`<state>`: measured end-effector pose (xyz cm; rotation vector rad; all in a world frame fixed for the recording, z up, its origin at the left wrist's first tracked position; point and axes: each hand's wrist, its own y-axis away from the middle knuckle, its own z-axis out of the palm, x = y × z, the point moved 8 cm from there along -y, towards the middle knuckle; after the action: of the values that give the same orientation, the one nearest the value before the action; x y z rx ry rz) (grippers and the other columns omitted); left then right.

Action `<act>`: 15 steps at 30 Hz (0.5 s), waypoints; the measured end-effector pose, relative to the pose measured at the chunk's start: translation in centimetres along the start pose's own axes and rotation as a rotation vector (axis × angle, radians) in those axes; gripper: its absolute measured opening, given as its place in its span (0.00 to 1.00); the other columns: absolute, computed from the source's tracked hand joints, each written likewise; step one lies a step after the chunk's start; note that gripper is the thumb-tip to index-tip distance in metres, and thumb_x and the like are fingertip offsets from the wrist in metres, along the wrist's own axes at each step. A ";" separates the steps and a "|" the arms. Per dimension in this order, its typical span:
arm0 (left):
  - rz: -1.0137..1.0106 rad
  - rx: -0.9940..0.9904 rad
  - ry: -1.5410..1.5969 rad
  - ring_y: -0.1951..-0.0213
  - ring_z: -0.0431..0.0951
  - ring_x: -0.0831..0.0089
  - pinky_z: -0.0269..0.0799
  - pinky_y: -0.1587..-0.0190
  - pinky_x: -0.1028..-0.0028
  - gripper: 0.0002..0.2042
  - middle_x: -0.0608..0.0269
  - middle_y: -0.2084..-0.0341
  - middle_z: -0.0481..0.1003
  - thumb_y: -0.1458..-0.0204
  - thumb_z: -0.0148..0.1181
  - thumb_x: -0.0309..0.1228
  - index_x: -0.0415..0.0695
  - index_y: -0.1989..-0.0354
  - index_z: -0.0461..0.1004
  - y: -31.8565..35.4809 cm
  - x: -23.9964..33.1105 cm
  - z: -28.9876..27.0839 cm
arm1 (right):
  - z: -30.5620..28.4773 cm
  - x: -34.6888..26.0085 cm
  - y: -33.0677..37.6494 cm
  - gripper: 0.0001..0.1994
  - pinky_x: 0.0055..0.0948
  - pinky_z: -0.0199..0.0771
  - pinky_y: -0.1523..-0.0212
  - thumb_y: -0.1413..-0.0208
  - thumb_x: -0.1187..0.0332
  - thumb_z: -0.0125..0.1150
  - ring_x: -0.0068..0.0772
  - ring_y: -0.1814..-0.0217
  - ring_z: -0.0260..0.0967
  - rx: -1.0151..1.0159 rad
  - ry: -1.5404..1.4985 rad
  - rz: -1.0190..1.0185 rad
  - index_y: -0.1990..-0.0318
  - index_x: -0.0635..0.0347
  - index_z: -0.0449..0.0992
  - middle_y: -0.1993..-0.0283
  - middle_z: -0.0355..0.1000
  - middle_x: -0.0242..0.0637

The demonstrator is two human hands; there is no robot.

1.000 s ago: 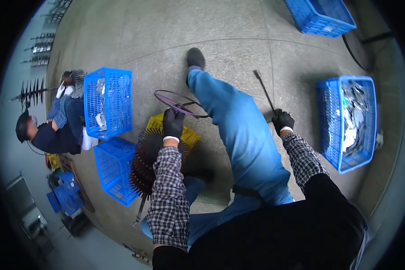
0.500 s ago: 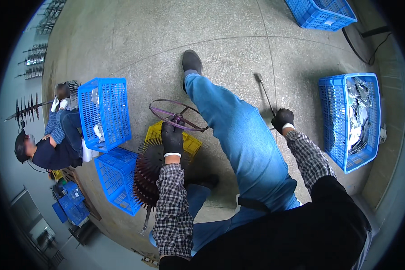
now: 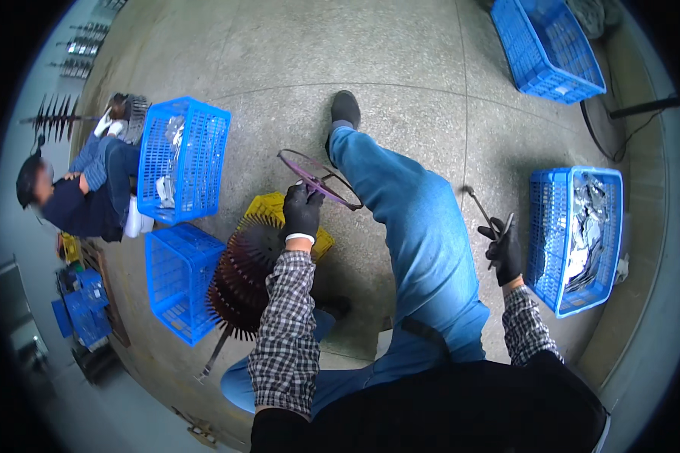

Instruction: Assembling an industrial brush roller by sliding circular brush discs onto a central metal shaft.

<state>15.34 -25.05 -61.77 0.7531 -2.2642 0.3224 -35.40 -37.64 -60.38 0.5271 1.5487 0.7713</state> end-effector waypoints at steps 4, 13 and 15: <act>0.021 0.045 -0.110 0.62 0.79 0.58 0.75 0.56 0.65 0.13 0.53 0.63 0.78 0.52 0.67 0.27 0.39 0.57 0.77 0.2 2.2 -0.2 | 0.9 -7.9 4.0 0.24 0.17 0.56 0.81 0.32 0.53 0.51 0.18 0.81 0.57 -0.021 0.113 -0.219 0.38 0.60 0.72 0.55 0.80 0.39; 0.000 0.155 -0.243 0.65 0.78 0.51 0.72 0.61 0.55 0.13 0.55 0.68 0.76 0.49 0.63 0.41 0.47 0.60 0.76 0.1 1.8 -0.5 | 11.8 -26.8 18.9 0.18 0.16 0.60 0.73 0.31 0.63 0.49 0.18 0.77 0.63 -0.301 0.659 -0.627 0.42 0.61 0.76 0.56 0.80 0.36; -0.027 0.181 -0.252 0.65 0.78 0.51 0.72 0.62 0.55 0.13 0.55 0.69 0.76 0.49 0.63 0.41 0.47 0.61 0.76 0.2 1.7 -1.2 | 15.4 -27.6 20.3 0.17 0.17 0.62 0.72 0.31 0.64 0.50 0.20 0.76 0.65 -0.417 0.691 -0.631 0.43 0.61 0.77 0.56 0.81 0.36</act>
<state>14.91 -25.16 -59.74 0.9627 -2.4816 0.4455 -18.76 -41.38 -26.89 -0.5842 1.9500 0.7753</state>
